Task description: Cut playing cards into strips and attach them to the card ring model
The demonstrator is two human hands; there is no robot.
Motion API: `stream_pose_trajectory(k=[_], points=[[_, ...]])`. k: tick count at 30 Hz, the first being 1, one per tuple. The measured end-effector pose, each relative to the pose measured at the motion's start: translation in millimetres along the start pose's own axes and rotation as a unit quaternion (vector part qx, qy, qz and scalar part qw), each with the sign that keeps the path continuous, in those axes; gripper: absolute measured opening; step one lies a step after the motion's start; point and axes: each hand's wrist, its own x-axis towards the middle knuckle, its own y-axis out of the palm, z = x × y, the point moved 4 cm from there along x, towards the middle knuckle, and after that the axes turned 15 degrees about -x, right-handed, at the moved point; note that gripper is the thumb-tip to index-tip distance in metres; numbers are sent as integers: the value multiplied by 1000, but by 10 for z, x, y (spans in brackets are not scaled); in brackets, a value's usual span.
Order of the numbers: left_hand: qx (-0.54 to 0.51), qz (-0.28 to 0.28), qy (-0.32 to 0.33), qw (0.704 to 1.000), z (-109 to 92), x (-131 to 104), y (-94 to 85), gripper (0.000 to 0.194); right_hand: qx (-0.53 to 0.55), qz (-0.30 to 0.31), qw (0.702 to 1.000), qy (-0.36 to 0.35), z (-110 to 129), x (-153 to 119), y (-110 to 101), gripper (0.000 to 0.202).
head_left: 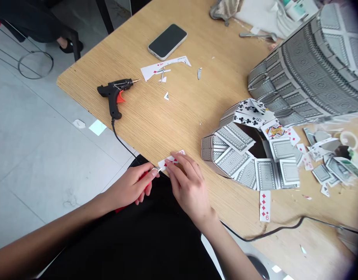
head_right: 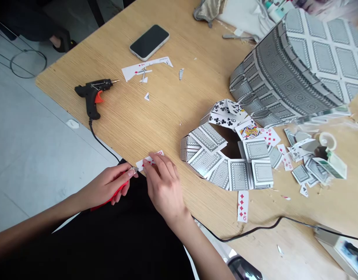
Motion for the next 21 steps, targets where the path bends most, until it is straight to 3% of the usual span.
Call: stream_pose_trajectory(k=[21], points=[[16,-16,-22,999,-49,20,106,45,38,-22,999,24,-21,7,32,19]])
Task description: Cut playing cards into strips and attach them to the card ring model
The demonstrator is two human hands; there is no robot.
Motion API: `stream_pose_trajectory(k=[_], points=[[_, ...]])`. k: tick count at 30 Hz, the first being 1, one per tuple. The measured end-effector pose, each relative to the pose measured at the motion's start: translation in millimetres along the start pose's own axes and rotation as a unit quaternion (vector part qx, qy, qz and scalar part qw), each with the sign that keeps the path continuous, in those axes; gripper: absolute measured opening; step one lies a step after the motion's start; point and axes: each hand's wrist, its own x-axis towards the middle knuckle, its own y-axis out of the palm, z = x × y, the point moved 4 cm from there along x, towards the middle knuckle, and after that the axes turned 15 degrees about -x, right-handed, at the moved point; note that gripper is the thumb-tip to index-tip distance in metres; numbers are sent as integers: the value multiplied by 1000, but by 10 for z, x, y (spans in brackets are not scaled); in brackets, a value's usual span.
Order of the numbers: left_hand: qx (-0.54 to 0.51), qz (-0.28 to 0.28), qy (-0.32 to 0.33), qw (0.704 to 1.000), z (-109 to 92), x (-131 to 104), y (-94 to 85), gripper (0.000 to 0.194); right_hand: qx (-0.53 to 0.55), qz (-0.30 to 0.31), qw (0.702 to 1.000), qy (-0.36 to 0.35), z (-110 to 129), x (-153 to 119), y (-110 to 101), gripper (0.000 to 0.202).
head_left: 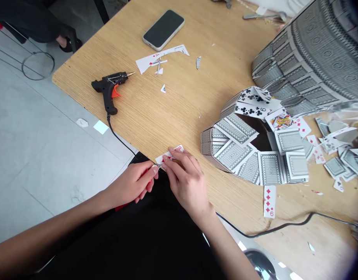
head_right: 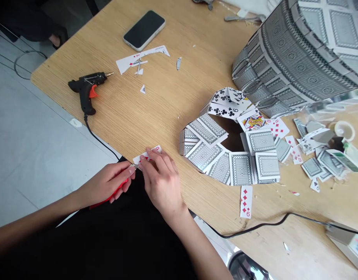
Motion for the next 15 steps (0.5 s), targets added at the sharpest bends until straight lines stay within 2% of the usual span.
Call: stream_pose_trajectory(k=[15], points=[[42,-23,41,998,21,-18,53,45,-1,1,1000,2,-2,-15,1,18]])
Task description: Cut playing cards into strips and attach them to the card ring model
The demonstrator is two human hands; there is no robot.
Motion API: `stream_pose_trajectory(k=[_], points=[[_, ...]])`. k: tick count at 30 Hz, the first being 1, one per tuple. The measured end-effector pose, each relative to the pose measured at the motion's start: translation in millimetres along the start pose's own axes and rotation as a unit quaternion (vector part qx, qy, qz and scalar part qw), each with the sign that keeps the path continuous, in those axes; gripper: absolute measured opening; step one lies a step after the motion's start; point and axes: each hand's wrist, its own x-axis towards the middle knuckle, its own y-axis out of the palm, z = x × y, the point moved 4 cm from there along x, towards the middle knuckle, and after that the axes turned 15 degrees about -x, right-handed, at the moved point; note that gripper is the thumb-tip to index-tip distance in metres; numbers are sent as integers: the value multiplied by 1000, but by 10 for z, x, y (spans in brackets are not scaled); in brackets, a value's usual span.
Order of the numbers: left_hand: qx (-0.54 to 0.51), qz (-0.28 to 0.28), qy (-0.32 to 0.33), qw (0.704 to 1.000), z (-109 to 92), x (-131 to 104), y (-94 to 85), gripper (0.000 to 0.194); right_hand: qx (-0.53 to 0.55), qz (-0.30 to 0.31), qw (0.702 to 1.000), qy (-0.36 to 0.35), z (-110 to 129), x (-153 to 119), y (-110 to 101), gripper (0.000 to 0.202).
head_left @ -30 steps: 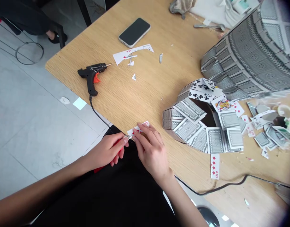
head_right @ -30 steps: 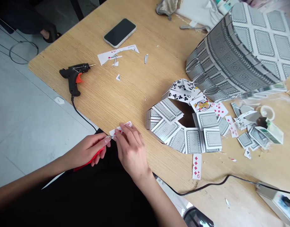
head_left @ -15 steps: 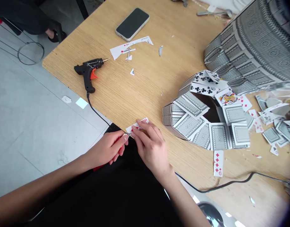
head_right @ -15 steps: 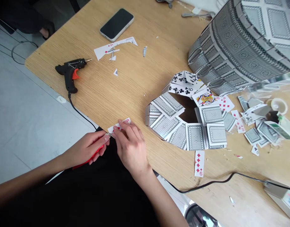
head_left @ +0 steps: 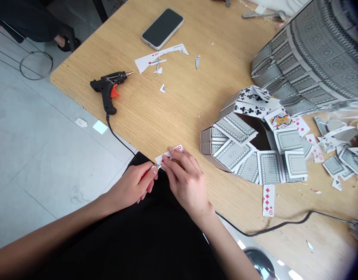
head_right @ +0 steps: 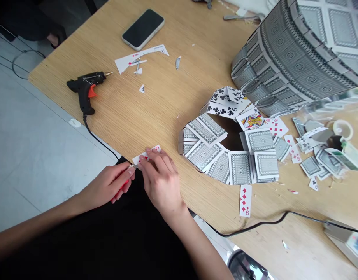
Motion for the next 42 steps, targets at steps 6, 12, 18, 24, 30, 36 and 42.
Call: stream_pose_trajectory(k=[6,12,18,24,30,36,42], points=[[-2,-7,-1,1000,14,-8,5,45,6,2,1000,-2,-12,5,-1,19],[19,-11,11,1000,25,-22,-21,44,16,9,1000,-9,-15,-4,0,22],[23,-9,18,1000,30,-19,-18,43,12,6,1000,-11,-9,-1,2,21],[18,-11,11,1000,42,-12,0,42,14,-1,1000,-14,6,1,1,19],[25,-9,10,1000,42,-11,10,42,3,-4,1000,-10,3,12,15,19],[22,-10,9,1000,28,-12,15,42,0,-5,1000,-10,5,11,5,18],[9,-8,8,1000,25,-12,26,43,0,-6,1000,-8,8,14,3,17]])
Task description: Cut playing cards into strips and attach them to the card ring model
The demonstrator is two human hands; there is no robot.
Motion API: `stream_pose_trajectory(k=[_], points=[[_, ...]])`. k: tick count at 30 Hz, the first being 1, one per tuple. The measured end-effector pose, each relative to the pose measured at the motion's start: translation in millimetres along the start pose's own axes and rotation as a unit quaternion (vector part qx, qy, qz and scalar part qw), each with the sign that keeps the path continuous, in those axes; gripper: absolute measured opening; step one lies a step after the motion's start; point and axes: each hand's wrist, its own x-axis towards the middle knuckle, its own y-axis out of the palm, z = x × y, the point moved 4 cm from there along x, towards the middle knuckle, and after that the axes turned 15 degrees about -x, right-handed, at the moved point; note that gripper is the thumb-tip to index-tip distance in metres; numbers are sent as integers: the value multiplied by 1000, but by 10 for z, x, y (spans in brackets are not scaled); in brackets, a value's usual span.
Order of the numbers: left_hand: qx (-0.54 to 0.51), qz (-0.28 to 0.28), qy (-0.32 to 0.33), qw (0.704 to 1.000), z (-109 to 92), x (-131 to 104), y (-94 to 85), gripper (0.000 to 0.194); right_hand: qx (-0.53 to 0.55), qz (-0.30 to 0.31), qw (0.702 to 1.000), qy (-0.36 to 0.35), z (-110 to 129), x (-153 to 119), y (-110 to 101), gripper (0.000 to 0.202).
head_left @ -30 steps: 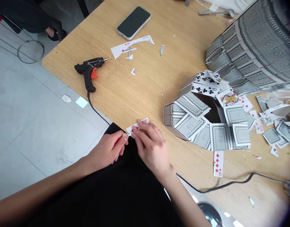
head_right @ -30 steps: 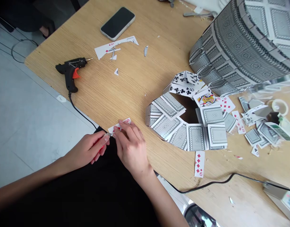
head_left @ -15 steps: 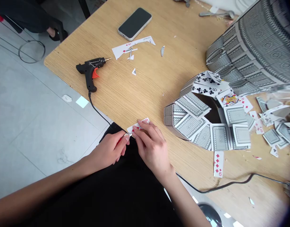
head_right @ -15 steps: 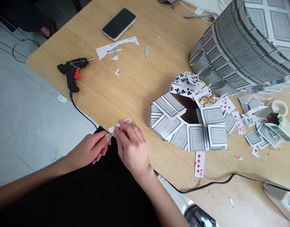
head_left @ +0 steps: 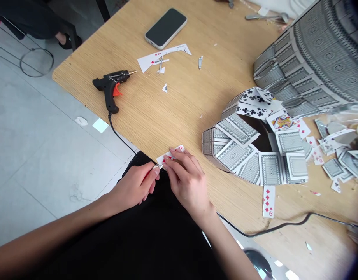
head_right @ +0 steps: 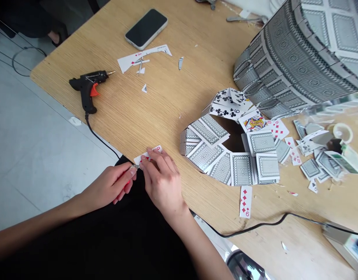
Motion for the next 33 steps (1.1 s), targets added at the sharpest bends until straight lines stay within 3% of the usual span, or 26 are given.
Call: stream_pose_trajectory(k=[24,33], points=[[-23,7,-9,1000,-14,22,20,42,12,28,1000,3,-26,-25,-19,21],[-46,1,-12,999,36,-2,-13,45,-37,89,994,-49,-9,-135,-105,46]])
